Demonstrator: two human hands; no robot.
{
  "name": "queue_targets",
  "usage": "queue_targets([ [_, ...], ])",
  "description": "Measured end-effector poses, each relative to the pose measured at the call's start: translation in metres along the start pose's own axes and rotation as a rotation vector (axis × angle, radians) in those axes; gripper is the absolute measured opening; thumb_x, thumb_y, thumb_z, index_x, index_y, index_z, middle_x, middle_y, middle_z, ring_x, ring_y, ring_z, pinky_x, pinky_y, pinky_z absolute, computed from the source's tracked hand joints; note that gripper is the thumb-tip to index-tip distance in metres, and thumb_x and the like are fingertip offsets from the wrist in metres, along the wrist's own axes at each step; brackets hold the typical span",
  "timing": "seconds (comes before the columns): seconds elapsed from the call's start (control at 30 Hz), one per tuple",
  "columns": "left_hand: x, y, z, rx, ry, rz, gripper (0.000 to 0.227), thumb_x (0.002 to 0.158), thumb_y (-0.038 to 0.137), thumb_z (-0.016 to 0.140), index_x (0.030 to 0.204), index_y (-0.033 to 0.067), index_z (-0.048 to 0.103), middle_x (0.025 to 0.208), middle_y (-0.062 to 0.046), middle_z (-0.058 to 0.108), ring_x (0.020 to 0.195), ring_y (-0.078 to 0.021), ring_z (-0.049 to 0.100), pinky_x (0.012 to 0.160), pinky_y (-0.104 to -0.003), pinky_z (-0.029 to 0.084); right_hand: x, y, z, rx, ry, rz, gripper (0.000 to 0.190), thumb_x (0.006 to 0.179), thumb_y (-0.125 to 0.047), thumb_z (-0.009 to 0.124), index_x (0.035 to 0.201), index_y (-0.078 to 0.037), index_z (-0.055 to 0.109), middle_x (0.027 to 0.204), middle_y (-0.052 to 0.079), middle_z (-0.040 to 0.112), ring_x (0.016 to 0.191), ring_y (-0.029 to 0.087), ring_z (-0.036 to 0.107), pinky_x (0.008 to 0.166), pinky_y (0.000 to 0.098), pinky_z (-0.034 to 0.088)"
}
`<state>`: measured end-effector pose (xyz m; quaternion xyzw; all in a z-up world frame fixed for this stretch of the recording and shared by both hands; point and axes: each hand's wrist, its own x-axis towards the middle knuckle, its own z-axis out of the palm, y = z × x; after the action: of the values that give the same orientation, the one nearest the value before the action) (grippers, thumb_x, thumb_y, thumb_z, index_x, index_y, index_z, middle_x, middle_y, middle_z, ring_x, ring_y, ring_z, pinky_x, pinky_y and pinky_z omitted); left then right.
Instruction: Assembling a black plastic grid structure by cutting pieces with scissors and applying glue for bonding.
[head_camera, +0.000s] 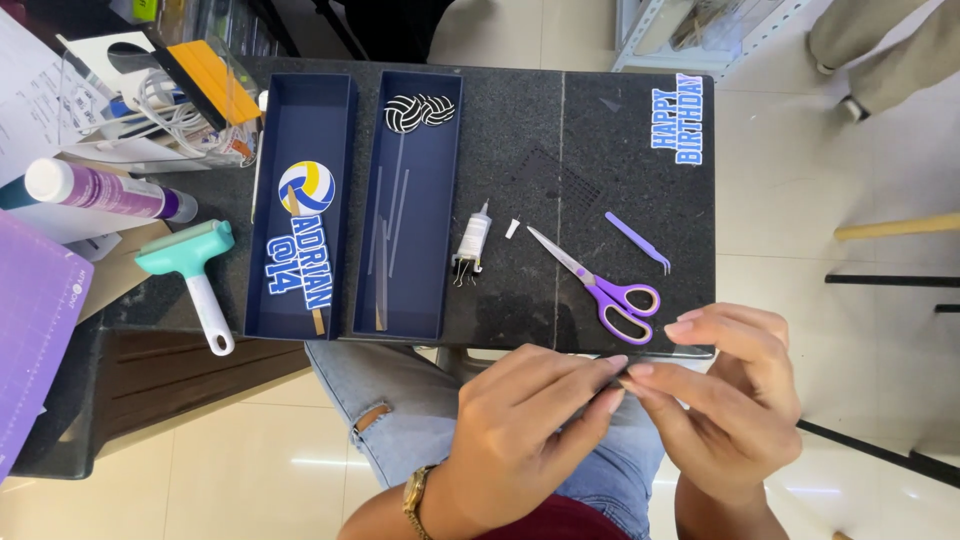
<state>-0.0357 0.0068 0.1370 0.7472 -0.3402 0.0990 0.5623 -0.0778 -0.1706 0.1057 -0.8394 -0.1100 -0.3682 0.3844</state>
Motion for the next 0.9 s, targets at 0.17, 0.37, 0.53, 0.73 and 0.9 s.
queue_targets([
  [0.17, 0.0, 0.001, -0.001, 0.113, -0.022, 0.068, 0.013, 0.102, 0.002, 0.064, 0.112, -0.0041, 0.069, 0.104, -0.01, 0.073, 0.083, -0.024, 0.068, 0.076, -0.035, 0.056, 0.003, -0.002, -0.001, -0.086, -0.053, -0.067, 0.008, 0.092, -0.013, 0.07, 0.087, -0.007, 0.074, 0.112, 0.017, 0.059, 0.102, 0.035, 0.057, 0.088, 0.0394, 0.053],
  [0.37, -0.002, -0.007, 0.005, 0.164, 0.025, 0.003, 0.01, 0.098, 0.002, 0.068, 0.107, 0.0028, 0.072, 0.096, -0.005, 0.071, 0.076, -0.0223, 0.062, 0.074, -0.032, 0.055, -0.002, 0.0, -0.001, -0.027, -0.145, 0.067, 0.005, 0.096, -0.011, 0.062, 0.094, -0.007, 0.066, 0.121, 0.014, 0.053, 0.115, 0.035, 0.054, 0.101, 0.0416, 0.049],
  [0.53, -0.006, -0.016, 0.009, -0.065, 0.025, -0.19, 0.017, 0.097, 0.007, 0.07, 0.113, 0.0039, 0.072, 0.089, -0.004, 0.07, 0.07, -0.0155, 0.06, 0.068, -0.028, 0.051, -0.012, 0.014, -0.008, 0.212, 0.079, 0.247, 0.007, 0.103, -0.014, 0.053, 0.099, -0.01, 0.057, 0.113, 0.013, 0.056, 0.112, 0.03, 0.059, 0.105, 0.0419, 0.054],
  [0.73, -0.015, -0.023, 0.013, -0.221, 0.096, -0.419, 0.034, 0.092, 0.009, 0.073, 0.126, 0.0075, 0.07, 0.082, -0.005, 0.074, 0.078, -0.0105, 0.071, 0.069, -0.022, 0.056, -0.03, 0.07, -0.057, 0.221, 0.563, 0.545, 0.018, 0.11, -0.001, 0.062, 0.107, -0.016, 0.052, 0.118, 0.008, 0.05, 0.106, 0.014, 0.058, 0.09, 0.0293, 0.056],
  [0.9, -0.02, -0.028, 0.022, -0.278, 0.124, -0.438, 0.042, 0.091, 0.007, 0.074, 0.133, 0.0085, 0.065, 0.089, -0.008, 0.078, 0.085, -0.0095, 0.072, 0.063, -0.02, 0.057, -0.046, 0.058, -0.034, 0.439, 0.303, 0.604, 0.021, 0.106, 0.003, 0.058, 0.125, -0.007, 0.056, 0.125, 0.022, 0.063, 0.118, 0.026, 0.064, 0.103, 0.0334, 0.058],
])
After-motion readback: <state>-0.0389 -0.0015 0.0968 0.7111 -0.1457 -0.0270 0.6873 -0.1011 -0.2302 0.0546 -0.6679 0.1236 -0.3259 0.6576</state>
